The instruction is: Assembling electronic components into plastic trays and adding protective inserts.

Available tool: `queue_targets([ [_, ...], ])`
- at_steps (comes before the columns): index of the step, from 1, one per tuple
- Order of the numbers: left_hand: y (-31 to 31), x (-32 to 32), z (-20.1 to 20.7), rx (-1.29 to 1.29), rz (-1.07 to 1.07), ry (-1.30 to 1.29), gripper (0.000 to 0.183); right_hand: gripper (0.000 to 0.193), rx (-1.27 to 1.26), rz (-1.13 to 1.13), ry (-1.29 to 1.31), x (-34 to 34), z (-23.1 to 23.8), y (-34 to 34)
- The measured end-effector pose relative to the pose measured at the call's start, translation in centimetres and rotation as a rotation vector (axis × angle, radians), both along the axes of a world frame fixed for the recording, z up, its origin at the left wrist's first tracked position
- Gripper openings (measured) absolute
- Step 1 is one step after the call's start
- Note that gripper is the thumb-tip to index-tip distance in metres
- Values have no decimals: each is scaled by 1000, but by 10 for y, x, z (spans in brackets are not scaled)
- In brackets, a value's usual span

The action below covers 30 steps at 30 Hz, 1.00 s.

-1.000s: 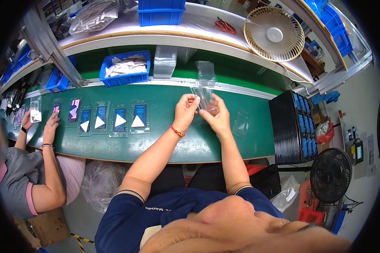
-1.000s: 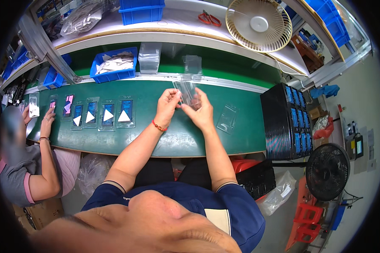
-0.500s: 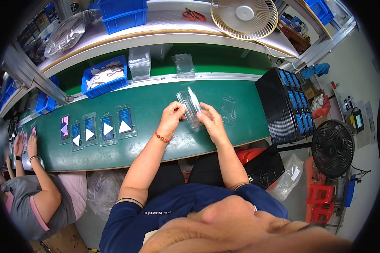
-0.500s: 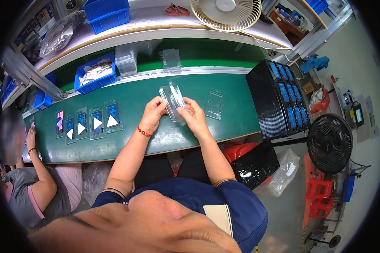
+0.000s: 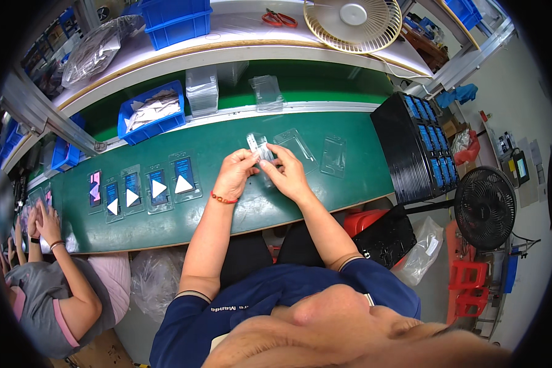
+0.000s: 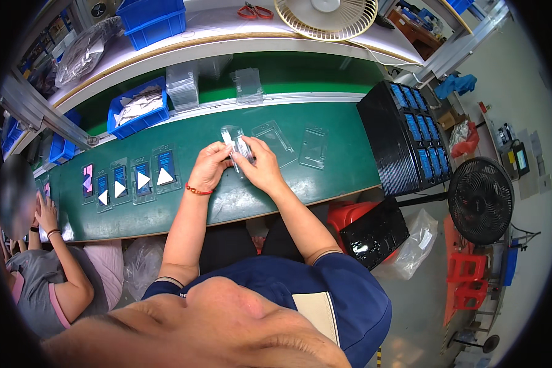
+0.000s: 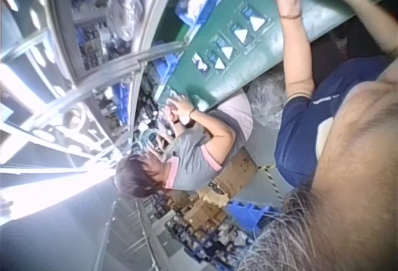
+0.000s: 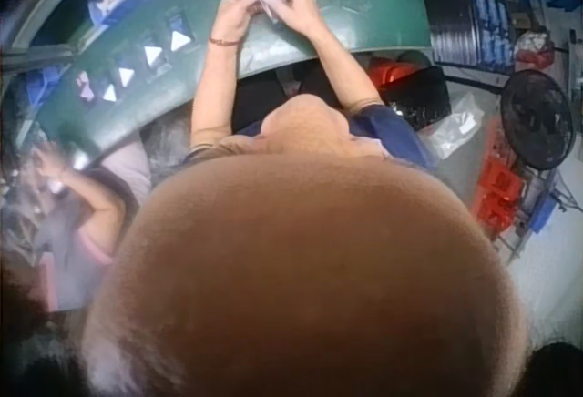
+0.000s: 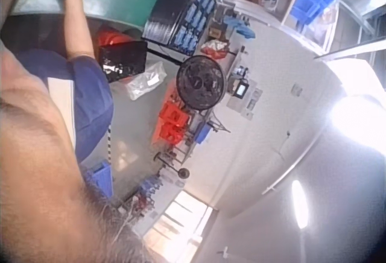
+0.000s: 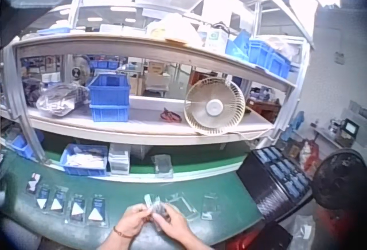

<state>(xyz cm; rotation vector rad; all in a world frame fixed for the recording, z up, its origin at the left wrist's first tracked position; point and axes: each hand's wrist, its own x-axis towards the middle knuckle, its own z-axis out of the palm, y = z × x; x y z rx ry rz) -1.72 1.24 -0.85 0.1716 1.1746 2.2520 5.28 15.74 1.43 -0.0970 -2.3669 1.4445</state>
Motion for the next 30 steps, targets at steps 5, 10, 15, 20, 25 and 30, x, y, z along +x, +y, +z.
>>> queue_targets([
  [5, -17, -6, -6, 14, -23, 32, 12, 51, -20, 41, -69, -12, 2, -5],
  [10, -21, -6, 0, 87, 111, -71, 16, 49, 71, -110, -187, -21, 8, 7],
  [15, -36, -11, 1, -274, 189, -33, 22, 59, 598, -179, -206, -16, 30, 9],
  [20, -24, 5, 7, -1108, 514, 731, 31, 64, 742, -310, -13, -100, 30, 30],
  [25, -17, 14, 8, -1077, 556, 1102, 24, 62, 710, -302, -276, -159, 31, 37],
  [30, -1, 11, 9, -1004, 514, 1143, 19, 59, 618, -374, -99, -136, 31, 76],
])
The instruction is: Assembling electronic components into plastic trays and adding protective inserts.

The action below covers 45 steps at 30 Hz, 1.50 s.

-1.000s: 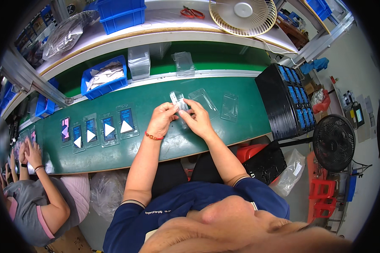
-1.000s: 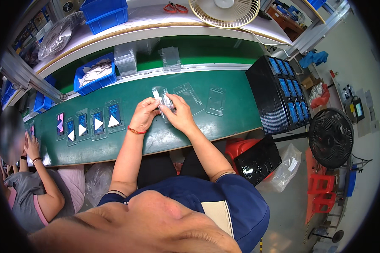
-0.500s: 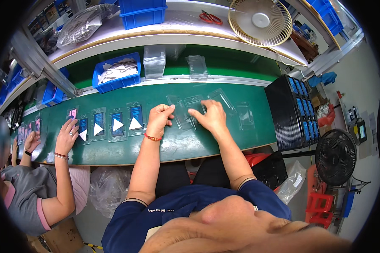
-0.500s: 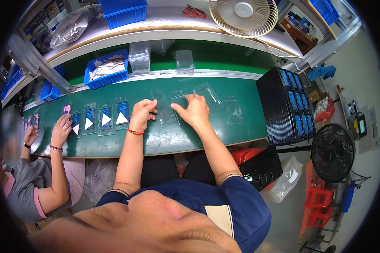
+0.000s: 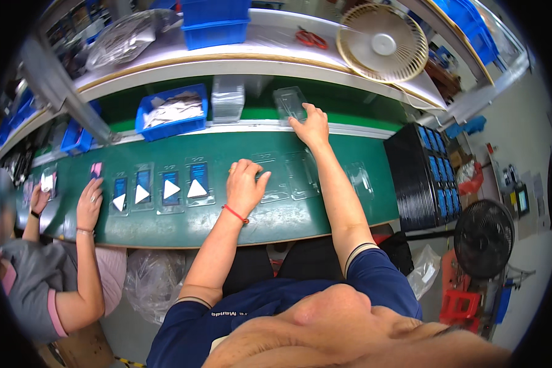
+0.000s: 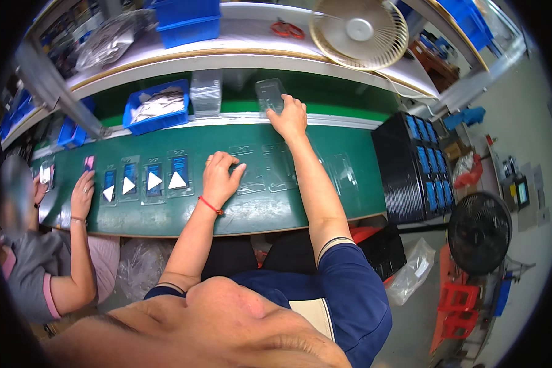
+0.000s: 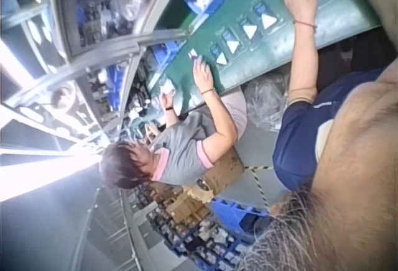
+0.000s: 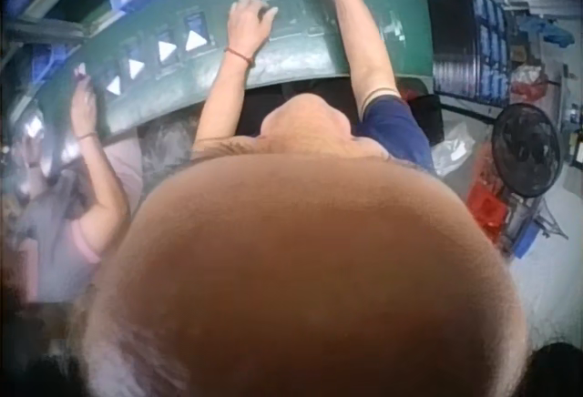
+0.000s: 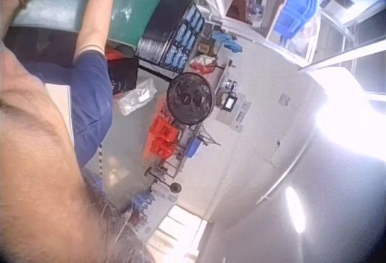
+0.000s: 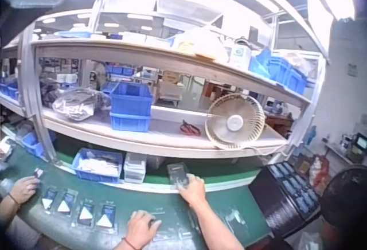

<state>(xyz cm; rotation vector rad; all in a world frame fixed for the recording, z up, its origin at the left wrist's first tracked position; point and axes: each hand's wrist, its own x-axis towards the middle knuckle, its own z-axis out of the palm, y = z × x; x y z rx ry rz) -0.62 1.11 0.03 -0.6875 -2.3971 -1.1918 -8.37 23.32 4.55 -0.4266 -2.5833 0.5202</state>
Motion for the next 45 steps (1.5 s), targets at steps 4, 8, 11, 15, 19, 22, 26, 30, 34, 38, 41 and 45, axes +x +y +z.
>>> queue_targets([
  [4, -12, 3, 3, -5, -12, 79, 20, 55, -4, -50, 141, 61, -1, 44],
  [8, -5, 17, 7, -91, -92, 30, 33, 50, 138, -262, 132, 165, -33, 130],
  [11, 9, 28, 11, -188, -197, 118, 47, 53, 66, -399, -6, 237, -51, 163],
  [15, 16, 36, 15, -346, -310, 107, 56, 66, 66, -331, -62, 262, -63, 148],
  [19, 10, 32, 2, -433, -333, 43, 58, 90, 209, -128, -160, 255, -46, 112],
  [22, 8, 28, 0, -436, -303, 22, 55, 80, 222, -103, -223, 237, -46, 122],
  [26, 5, 27, 1, -414, -255, 10, 50, 67, 245, -48, -209, 203, -45, 123],
  [30, -1, 21, -1, -376, -168, -33, 44, 64, 212, 56, -187, 175, -46, 104],
  [34, -2, 15, 4, -288, -105, -19, 33, 64, 211, 144, -177, 172, -38, 79],
  [38, -3, 7, 9, -168, -75, -43, 28, 66, 294, 175, -110, 187, -39, 64],
  [41, -15, -1, 2, -87, -71, -111, 23, 73, 318, 130, -116, 197, -37, 51],
  [45, -13, 1, 7, -2, 17, 75, 17, 59, 344, -37, 203, 236, 26, 96],
])
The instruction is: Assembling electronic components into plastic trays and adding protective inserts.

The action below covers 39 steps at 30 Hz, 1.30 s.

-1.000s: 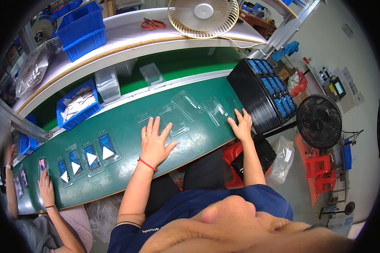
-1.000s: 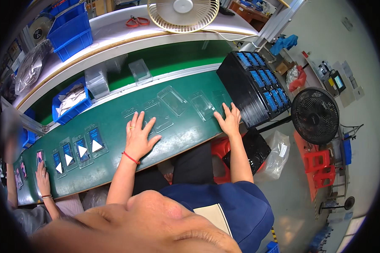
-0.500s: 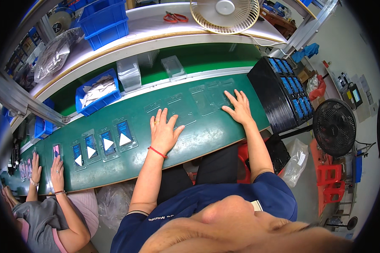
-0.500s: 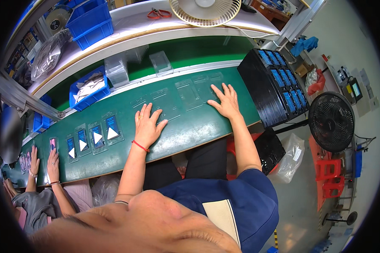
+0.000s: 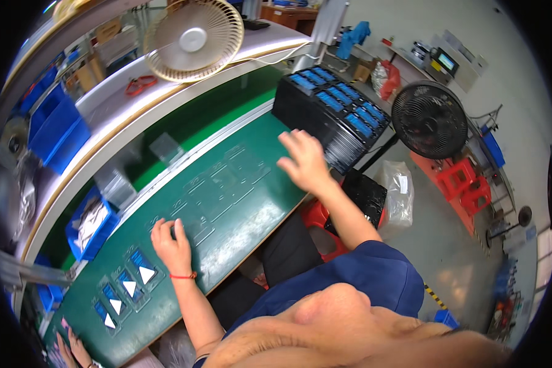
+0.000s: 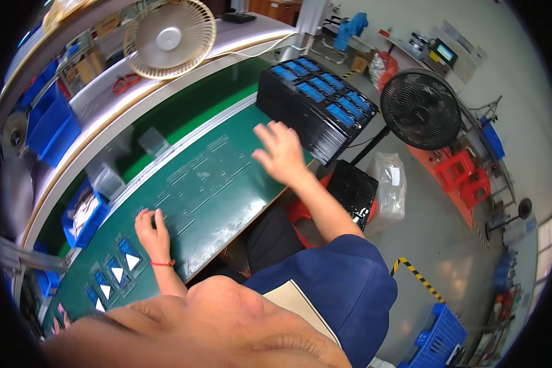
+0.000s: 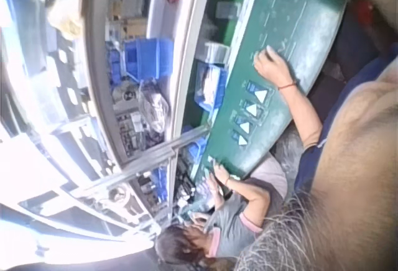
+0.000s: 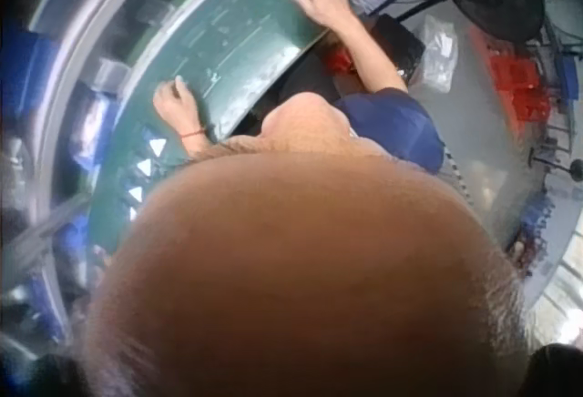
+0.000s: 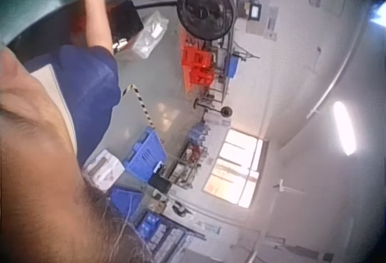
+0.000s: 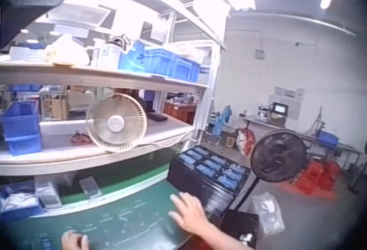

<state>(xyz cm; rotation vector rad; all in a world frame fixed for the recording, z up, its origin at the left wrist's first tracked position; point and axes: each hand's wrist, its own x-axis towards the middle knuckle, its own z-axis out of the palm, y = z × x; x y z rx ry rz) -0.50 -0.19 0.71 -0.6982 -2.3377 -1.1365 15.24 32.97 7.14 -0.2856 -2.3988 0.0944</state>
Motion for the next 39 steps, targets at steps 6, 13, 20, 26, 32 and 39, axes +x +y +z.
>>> queue_targets([
  [6, 4, 5, 2, 28, -12, 4, 17, 24, -66, -738, 41, 75, 81, 177],
  [13, 7, 0, -9, 38, 3, -14, 18, 44, -296, -1000, -429, 84, 92, 247],
  [20, 4, -2, -13, 15, 16, 24, 18, 52, -320, -927, -380, 93, 95, 280],
  [26, 5, -1, -13, 46, 4, -82, 17, 58, -338, -720, -580, 85, 96, 235],
  [32, 9, 0, -9, 53, -15, -72, 16, 60, -323, -713, -580, 89, 89, 241],
  [39, 4, -5, -17, 68, -18, 9, 15, 61, -268, -702, -633, 75, 110, 195],
])
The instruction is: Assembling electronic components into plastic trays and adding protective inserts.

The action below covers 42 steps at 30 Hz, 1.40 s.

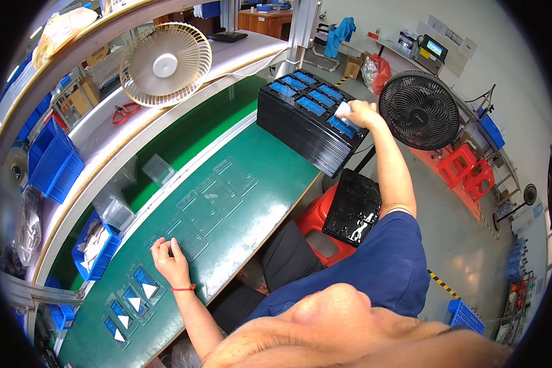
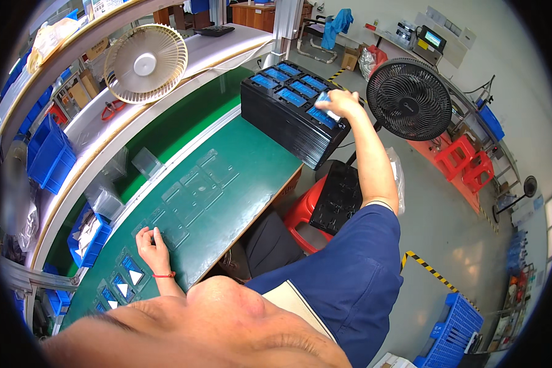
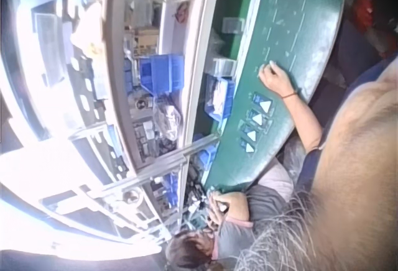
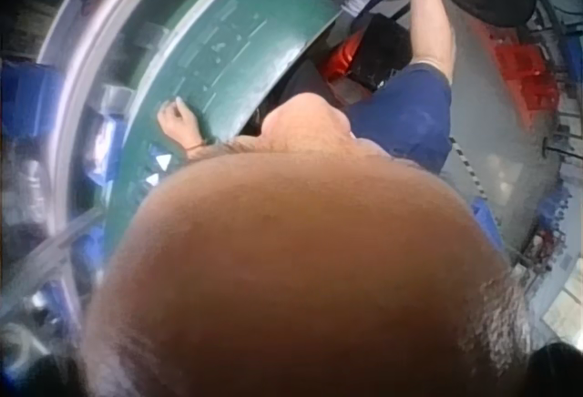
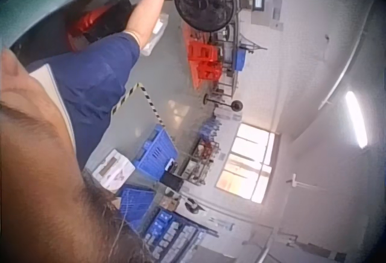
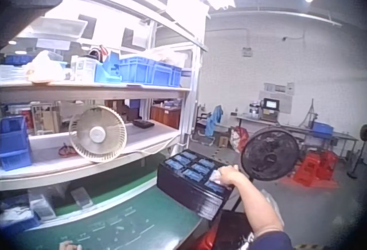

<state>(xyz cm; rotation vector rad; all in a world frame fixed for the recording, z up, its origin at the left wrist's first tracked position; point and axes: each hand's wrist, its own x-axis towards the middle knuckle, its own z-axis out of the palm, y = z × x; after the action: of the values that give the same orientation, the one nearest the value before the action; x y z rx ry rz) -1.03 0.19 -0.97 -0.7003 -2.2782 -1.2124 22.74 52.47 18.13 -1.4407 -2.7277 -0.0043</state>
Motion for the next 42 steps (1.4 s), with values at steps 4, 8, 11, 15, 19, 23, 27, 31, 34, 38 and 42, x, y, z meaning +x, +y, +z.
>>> queue_targets([
  [4, 3, 2, 4, 14, -9, -79, 15, 68, -29, 97, -47, -1, -5, -14],
  [8, 1, 6, 9, 14, 0, -121, 15, 77, -169, 52, 82, 0, -5, -14],
  [11, 2, 8, 12, 28, -4, -162, 15, 63, -67, 53, -68, -7, 2, -24],
  [15, 2, 7, 8, 12, 2, -102, 15, 61, -67, 80, 35, -12, 26, -11],
  [19, 2, 9, 11, 33, -13, -130, 15, 70, -180, 8, 255, -53, 24, 53],
  [23, 4, 8, 11, 49, -1, -146, 15, 90, -88, -66, 65, -89, -9, 76],
  [27, 3, 8, 9, 33, -10, -103, 15, 102, -180, 1, -17, -103, 0, 77],
  [31, 9, 12, 16, 68, -26, -165, 14, 100, -216, 12, 91, -97, -10, 88],
  [34, 6, 5, 3, 61, -21, -30, 15, 90, -80, -23, 37, -96, 1, 60],
  [38, 7, 8, 5, 78, -21, -24, 14, 77, 42, -11, -24, -97, 20, 29],
  [42, 8, 11, 9, 65, -34, -51, 14, 89, 3, 87, 5, -102, 8, 16],
])
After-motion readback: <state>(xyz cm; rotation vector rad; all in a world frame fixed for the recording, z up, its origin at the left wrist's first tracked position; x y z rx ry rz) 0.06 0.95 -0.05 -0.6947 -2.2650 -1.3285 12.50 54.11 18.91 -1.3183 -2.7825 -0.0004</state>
